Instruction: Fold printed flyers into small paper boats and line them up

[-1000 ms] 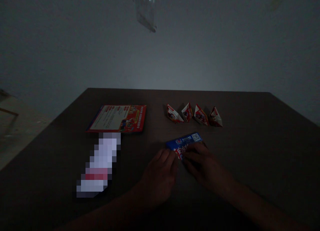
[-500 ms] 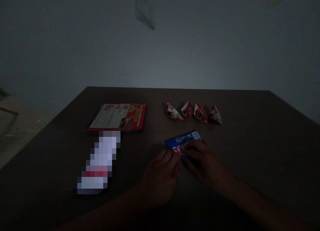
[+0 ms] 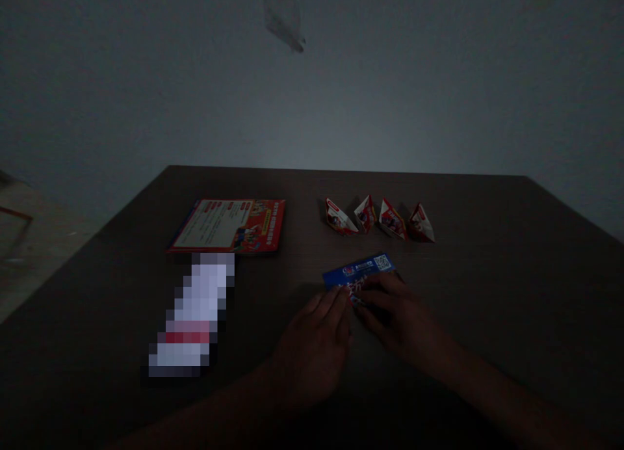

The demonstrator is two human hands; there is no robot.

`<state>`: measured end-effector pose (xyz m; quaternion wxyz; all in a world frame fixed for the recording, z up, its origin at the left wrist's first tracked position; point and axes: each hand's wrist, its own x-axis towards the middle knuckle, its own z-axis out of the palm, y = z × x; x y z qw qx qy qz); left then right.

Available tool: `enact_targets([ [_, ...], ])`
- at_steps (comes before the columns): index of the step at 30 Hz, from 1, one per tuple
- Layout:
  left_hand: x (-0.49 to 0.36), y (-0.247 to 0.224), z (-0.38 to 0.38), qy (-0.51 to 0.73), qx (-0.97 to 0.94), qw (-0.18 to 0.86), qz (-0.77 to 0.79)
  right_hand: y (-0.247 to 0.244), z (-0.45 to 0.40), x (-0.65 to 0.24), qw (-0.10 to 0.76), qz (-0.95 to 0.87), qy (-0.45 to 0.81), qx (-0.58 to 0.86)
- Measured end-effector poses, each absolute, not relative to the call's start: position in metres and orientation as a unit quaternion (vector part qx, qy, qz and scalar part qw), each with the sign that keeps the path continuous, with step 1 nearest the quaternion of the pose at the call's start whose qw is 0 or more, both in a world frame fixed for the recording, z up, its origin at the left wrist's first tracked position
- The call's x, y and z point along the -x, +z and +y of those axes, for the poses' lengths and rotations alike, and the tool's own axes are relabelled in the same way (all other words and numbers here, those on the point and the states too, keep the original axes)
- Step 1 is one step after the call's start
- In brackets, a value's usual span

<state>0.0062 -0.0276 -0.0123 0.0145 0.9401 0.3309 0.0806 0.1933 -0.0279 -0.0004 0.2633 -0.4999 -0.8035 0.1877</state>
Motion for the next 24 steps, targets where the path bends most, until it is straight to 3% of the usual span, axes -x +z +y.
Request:
enact_targets([
  [13, -0.002, -0.008, -0.032, 0.061, -0.927, 0.086, 0.359, -0.003, -0.029, -0.197, 0.260, -0.808, 0.188, 0.494],
  [19, -0.006, -0.004, -0.033, 0.066, -0.928, 0.074, 0.359, 0.009, -0.030, -0.211, 0.283, -0.794, 0.223, 0.490],
  [24, -0.007, -0.002, -0.029, 0.077, -0.914, 0.051, 0.395, 0.019, -0.023, -0.238, 0.287, -0.775, 0.179, 0.534],
])
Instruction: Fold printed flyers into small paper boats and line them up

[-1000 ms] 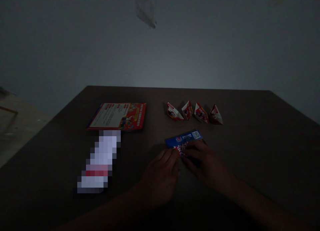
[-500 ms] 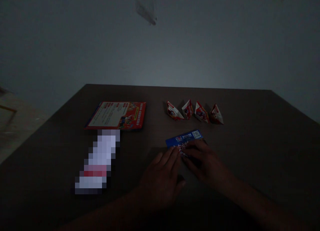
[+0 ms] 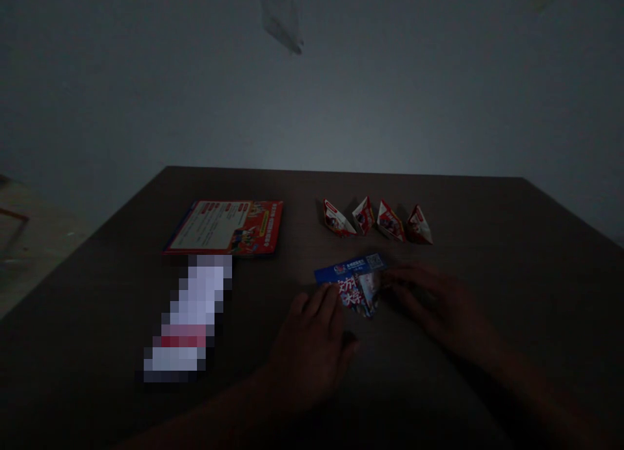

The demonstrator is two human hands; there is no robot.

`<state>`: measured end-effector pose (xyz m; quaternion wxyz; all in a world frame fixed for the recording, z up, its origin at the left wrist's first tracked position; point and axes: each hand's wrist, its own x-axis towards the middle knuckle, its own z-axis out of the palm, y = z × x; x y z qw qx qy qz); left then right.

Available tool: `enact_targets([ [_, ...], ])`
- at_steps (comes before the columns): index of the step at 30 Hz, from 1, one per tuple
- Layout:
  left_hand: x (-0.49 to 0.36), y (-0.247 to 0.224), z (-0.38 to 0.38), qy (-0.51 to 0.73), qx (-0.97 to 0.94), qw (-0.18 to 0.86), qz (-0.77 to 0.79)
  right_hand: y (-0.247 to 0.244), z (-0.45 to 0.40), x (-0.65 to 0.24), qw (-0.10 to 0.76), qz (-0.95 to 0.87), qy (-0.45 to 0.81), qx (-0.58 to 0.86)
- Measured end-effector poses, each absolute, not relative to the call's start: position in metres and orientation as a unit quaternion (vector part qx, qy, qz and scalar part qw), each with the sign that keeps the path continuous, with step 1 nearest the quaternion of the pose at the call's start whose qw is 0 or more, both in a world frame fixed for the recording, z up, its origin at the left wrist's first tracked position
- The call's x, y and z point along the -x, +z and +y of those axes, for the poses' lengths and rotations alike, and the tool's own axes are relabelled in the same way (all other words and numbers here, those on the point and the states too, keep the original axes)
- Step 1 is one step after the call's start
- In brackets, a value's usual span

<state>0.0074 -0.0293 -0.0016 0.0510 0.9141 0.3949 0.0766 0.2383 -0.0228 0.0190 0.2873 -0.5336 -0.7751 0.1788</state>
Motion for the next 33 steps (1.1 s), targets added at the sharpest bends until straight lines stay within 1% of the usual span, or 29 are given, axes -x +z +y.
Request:
enact_targets([
  [6, -0.004, 0.007, -0.017, 0.102, -0.894, 0.087, 0.428, 0.014, -0.016, -0.254, 0.211, -0.781, 0.213, 0.548],
  [9, -0.002, 0.009, -0.013, 0.100, -0.889, 0.098, 0.437, 0.011, -0.016, -0.253, 0.201, -0.782, 0.238, 0.539],
  [20, -0.002, 0.005, -0.012, 0.092, -0.897, 0.089, 0.423, -0.001, -0.015, -0.242, 0.292, -0.743, 0.295, 0.526],
  [27, -0.004, 0.005, -0.010, 0.096, -0.898, 0.084, 0.421, -0.006, -0.014, -0.232, 0.336, -0.644, 0.302, 0.617],
  [30, -0.004, 0.005, -0.010, 0.100, -0.899, 0.083, 0.417, -0.007, -0.013, -0.223, 0.374, -0.588, 0.354, 0.624],
  [33, -0.004, 0.003, -0.010, 0.110, -0.900, 0.093, 0.410, -0.005, -0.012, -0.215, 0.414, -0.509, 0.435, 0.617],
])
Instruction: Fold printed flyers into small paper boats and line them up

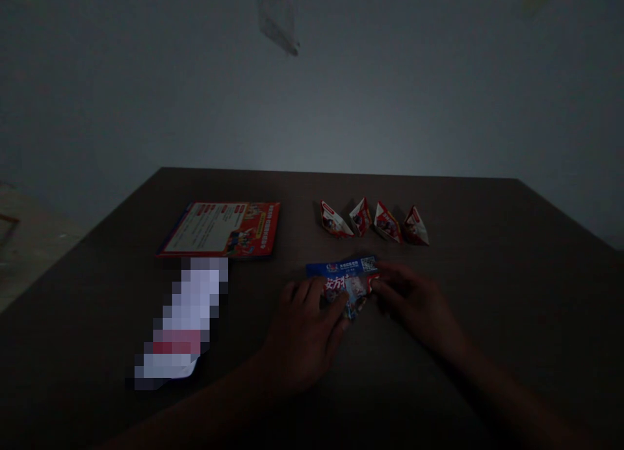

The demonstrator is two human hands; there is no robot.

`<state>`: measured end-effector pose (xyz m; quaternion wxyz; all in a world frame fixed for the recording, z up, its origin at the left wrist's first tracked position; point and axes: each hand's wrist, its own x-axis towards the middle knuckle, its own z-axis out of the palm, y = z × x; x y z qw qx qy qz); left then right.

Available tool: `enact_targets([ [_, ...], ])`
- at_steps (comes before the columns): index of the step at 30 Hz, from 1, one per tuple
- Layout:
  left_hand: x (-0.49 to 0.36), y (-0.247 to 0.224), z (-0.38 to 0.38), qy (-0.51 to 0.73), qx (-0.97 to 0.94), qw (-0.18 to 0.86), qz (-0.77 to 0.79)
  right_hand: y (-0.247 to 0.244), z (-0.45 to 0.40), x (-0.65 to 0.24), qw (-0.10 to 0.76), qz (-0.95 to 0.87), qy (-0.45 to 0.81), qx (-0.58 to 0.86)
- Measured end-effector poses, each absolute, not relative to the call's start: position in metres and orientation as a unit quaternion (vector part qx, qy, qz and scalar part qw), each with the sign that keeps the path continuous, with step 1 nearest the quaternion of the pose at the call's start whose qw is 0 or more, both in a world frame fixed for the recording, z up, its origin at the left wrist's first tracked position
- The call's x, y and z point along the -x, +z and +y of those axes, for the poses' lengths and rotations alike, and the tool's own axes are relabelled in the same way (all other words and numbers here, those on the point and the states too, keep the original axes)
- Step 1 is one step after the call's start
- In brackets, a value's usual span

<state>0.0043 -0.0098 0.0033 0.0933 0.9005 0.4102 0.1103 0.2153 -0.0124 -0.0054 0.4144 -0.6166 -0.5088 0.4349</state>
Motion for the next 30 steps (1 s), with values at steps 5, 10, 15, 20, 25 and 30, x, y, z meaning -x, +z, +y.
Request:
enact_targets([
  [5, -0.003, 0.004, -0.011, 0.197, -0.891, 0.135, 0.386, 0.000, -0.011, -0.211, 0.481, -0.400, 0.514, 0.586],
  [10, 0.001, 0.006, -0.008, 0.413, -0.762, 0.238, 0.438, 0.000, -0.010, -0.215, 0.555, -0.323, 0.537, 0.548],
  [15, -0.001, 0.006, -0.001, 0.409, -0.593, 0.474, 0.507, 0.001, -0.012, -0.212, 0.601, -0.275, 0.561, 0.499],
  [20, -0.012, 0.005, -0.005, 0.330, -0.533, 0.657, 0.419, 0.005, -0.020, -0.200, 0.593, -0.275, 0.592, 0.471],
  [25, -0.019, 0.001, -0.010, 0.381, -0.521, 0.656, 0.391, 0.001, -0.026, -0.190, 0.581, -0.308, 0.583, 0.477],
  [30, -0.019, 0.001, -0.013, 0.383, -0.512, 0.651, 0.410, -0.005, -0.026, -0.187, 0.580, -0.309, 0.587, 0.473],
])
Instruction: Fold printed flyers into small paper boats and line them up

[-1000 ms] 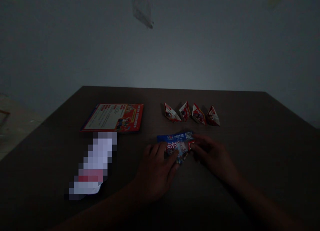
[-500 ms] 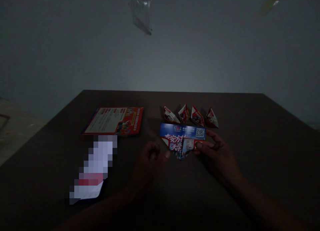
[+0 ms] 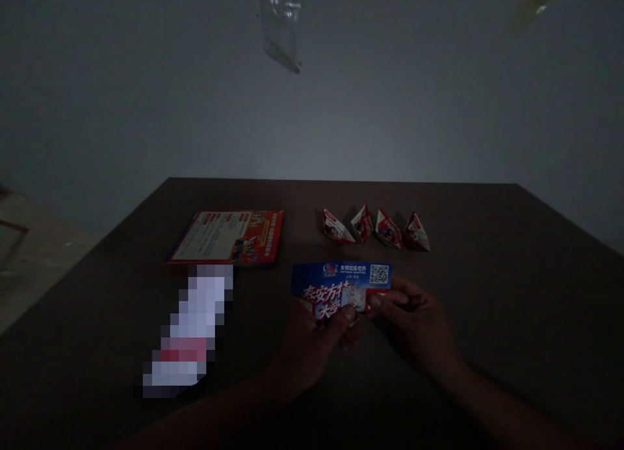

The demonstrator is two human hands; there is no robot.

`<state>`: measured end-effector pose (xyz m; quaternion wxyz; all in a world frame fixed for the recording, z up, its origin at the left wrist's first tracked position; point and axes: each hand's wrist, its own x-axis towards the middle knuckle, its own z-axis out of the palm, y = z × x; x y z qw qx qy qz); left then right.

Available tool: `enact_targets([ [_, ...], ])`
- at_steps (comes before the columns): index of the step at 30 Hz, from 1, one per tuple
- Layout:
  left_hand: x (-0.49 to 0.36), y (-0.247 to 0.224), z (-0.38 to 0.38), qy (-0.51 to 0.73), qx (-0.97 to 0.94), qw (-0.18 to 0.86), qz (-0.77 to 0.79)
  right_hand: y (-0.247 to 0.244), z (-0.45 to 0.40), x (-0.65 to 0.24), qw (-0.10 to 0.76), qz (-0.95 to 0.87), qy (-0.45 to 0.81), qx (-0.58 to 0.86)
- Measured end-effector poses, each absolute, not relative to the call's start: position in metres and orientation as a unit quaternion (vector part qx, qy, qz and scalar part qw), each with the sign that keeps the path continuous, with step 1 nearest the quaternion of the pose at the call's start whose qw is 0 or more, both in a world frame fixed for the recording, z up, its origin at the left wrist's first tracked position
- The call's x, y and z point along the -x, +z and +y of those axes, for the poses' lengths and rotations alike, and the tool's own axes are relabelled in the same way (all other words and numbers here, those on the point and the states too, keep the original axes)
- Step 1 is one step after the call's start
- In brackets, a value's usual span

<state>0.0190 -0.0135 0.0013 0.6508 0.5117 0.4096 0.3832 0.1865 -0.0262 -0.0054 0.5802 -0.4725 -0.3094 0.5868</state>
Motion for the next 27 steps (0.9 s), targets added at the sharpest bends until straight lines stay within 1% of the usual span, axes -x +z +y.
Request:
enact_targets([
  [3, -0.020, 0.003, -0.016, 0.383, -0.504, 0.656, 0.411, -0.005, -0.027, -0.184, 0.577, -0.305, 0.581, 0.486],
  [8, -0.022, 0.004, -0.017, 0.391, -0.476, 0.674, 0.408, -0.005, -0.030, -0.181, 0.559, -0.313, 0.606, 0.472],
  [12, -0.024, 0.006, -0.016, 0.403, -0.453, 0.680, 0.412, -0.005, -0.031, -0.177, 0.563, -0.309, 0.602, 0.475],
  [19, -0.023, 0.011, -0.015, 0.406, -0.435, 0.699, 0.398, 0.003, -0.032, -0.170, 0.514, -0.389, 0.620, 0.447],
  [27, -0.022, 0.005, -0.015, 0.396, -0.415, 0.713, 0.403, 0.005, -0.033, -0.174, 0.504, -0.410, 0.615, 0.446],
])
